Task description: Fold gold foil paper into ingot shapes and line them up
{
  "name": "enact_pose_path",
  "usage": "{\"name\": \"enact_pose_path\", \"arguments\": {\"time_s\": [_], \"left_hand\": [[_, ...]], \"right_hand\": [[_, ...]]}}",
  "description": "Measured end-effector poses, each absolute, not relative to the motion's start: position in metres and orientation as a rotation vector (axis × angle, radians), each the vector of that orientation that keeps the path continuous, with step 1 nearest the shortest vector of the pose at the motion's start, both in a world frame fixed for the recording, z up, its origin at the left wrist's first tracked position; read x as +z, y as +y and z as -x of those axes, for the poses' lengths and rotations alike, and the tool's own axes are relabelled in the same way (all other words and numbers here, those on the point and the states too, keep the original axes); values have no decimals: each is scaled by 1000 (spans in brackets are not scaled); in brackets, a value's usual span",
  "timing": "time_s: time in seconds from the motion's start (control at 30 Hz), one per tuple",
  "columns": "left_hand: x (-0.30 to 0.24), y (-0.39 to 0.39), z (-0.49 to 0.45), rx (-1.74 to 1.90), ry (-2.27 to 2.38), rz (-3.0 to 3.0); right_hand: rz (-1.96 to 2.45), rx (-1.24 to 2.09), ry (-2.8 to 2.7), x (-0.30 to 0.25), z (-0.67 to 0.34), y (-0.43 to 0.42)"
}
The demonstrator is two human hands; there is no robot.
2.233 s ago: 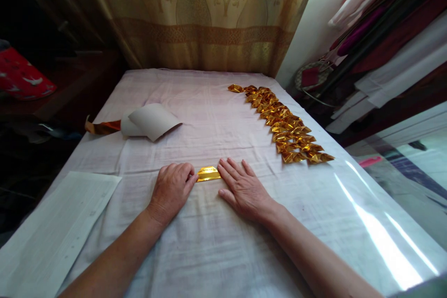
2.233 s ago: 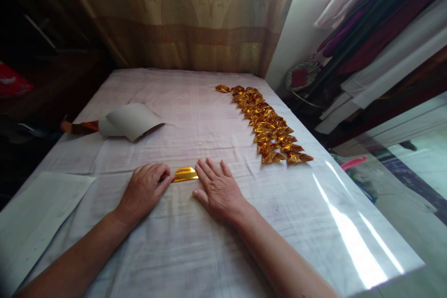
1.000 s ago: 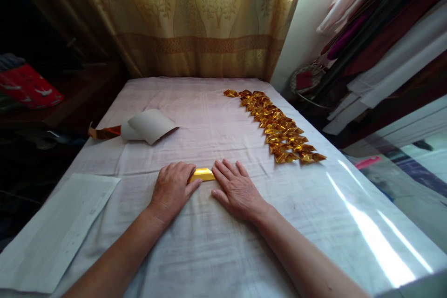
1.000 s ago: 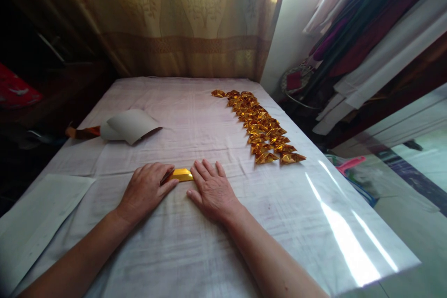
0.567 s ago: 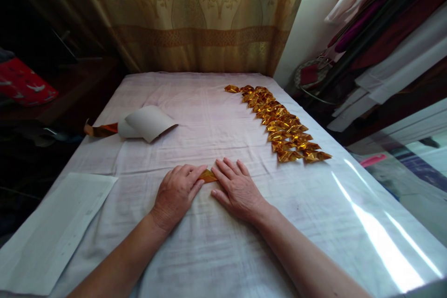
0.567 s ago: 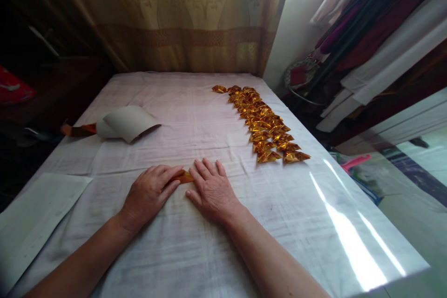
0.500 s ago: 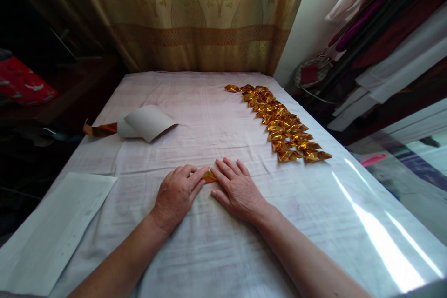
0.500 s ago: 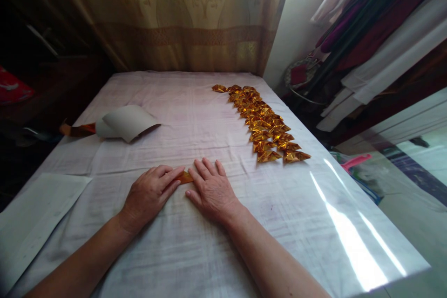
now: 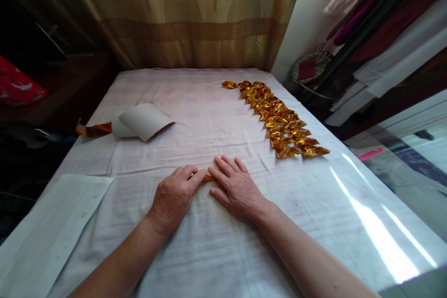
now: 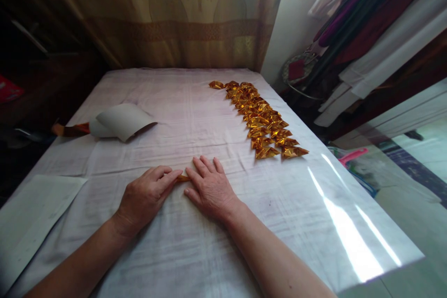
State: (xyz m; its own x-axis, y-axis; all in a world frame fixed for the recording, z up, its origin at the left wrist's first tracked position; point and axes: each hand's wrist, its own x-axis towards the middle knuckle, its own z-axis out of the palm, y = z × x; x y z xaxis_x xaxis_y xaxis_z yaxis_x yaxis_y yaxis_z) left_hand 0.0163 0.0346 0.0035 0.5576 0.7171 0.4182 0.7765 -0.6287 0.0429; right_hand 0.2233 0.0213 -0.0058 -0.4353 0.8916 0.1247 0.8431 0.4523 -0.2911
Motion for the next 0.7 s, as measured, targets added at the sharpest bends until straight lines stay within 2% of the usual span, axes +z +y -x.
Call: {"name": "enact_pose_path", "arguments": {"time_s": [0.27,0.43,0.7], "left_hand": [[8,31,-18,-743,-1241,2676],[10,34,-14,-934,-1108,2666],[4,46,-2,-1045,-928,2821]], "right_hand": [[1427,228,-2414,-10,-223,21],[1309,92,-2370,-19,-225,24],[1130,-86,-2254,-23,-235,31]]}}
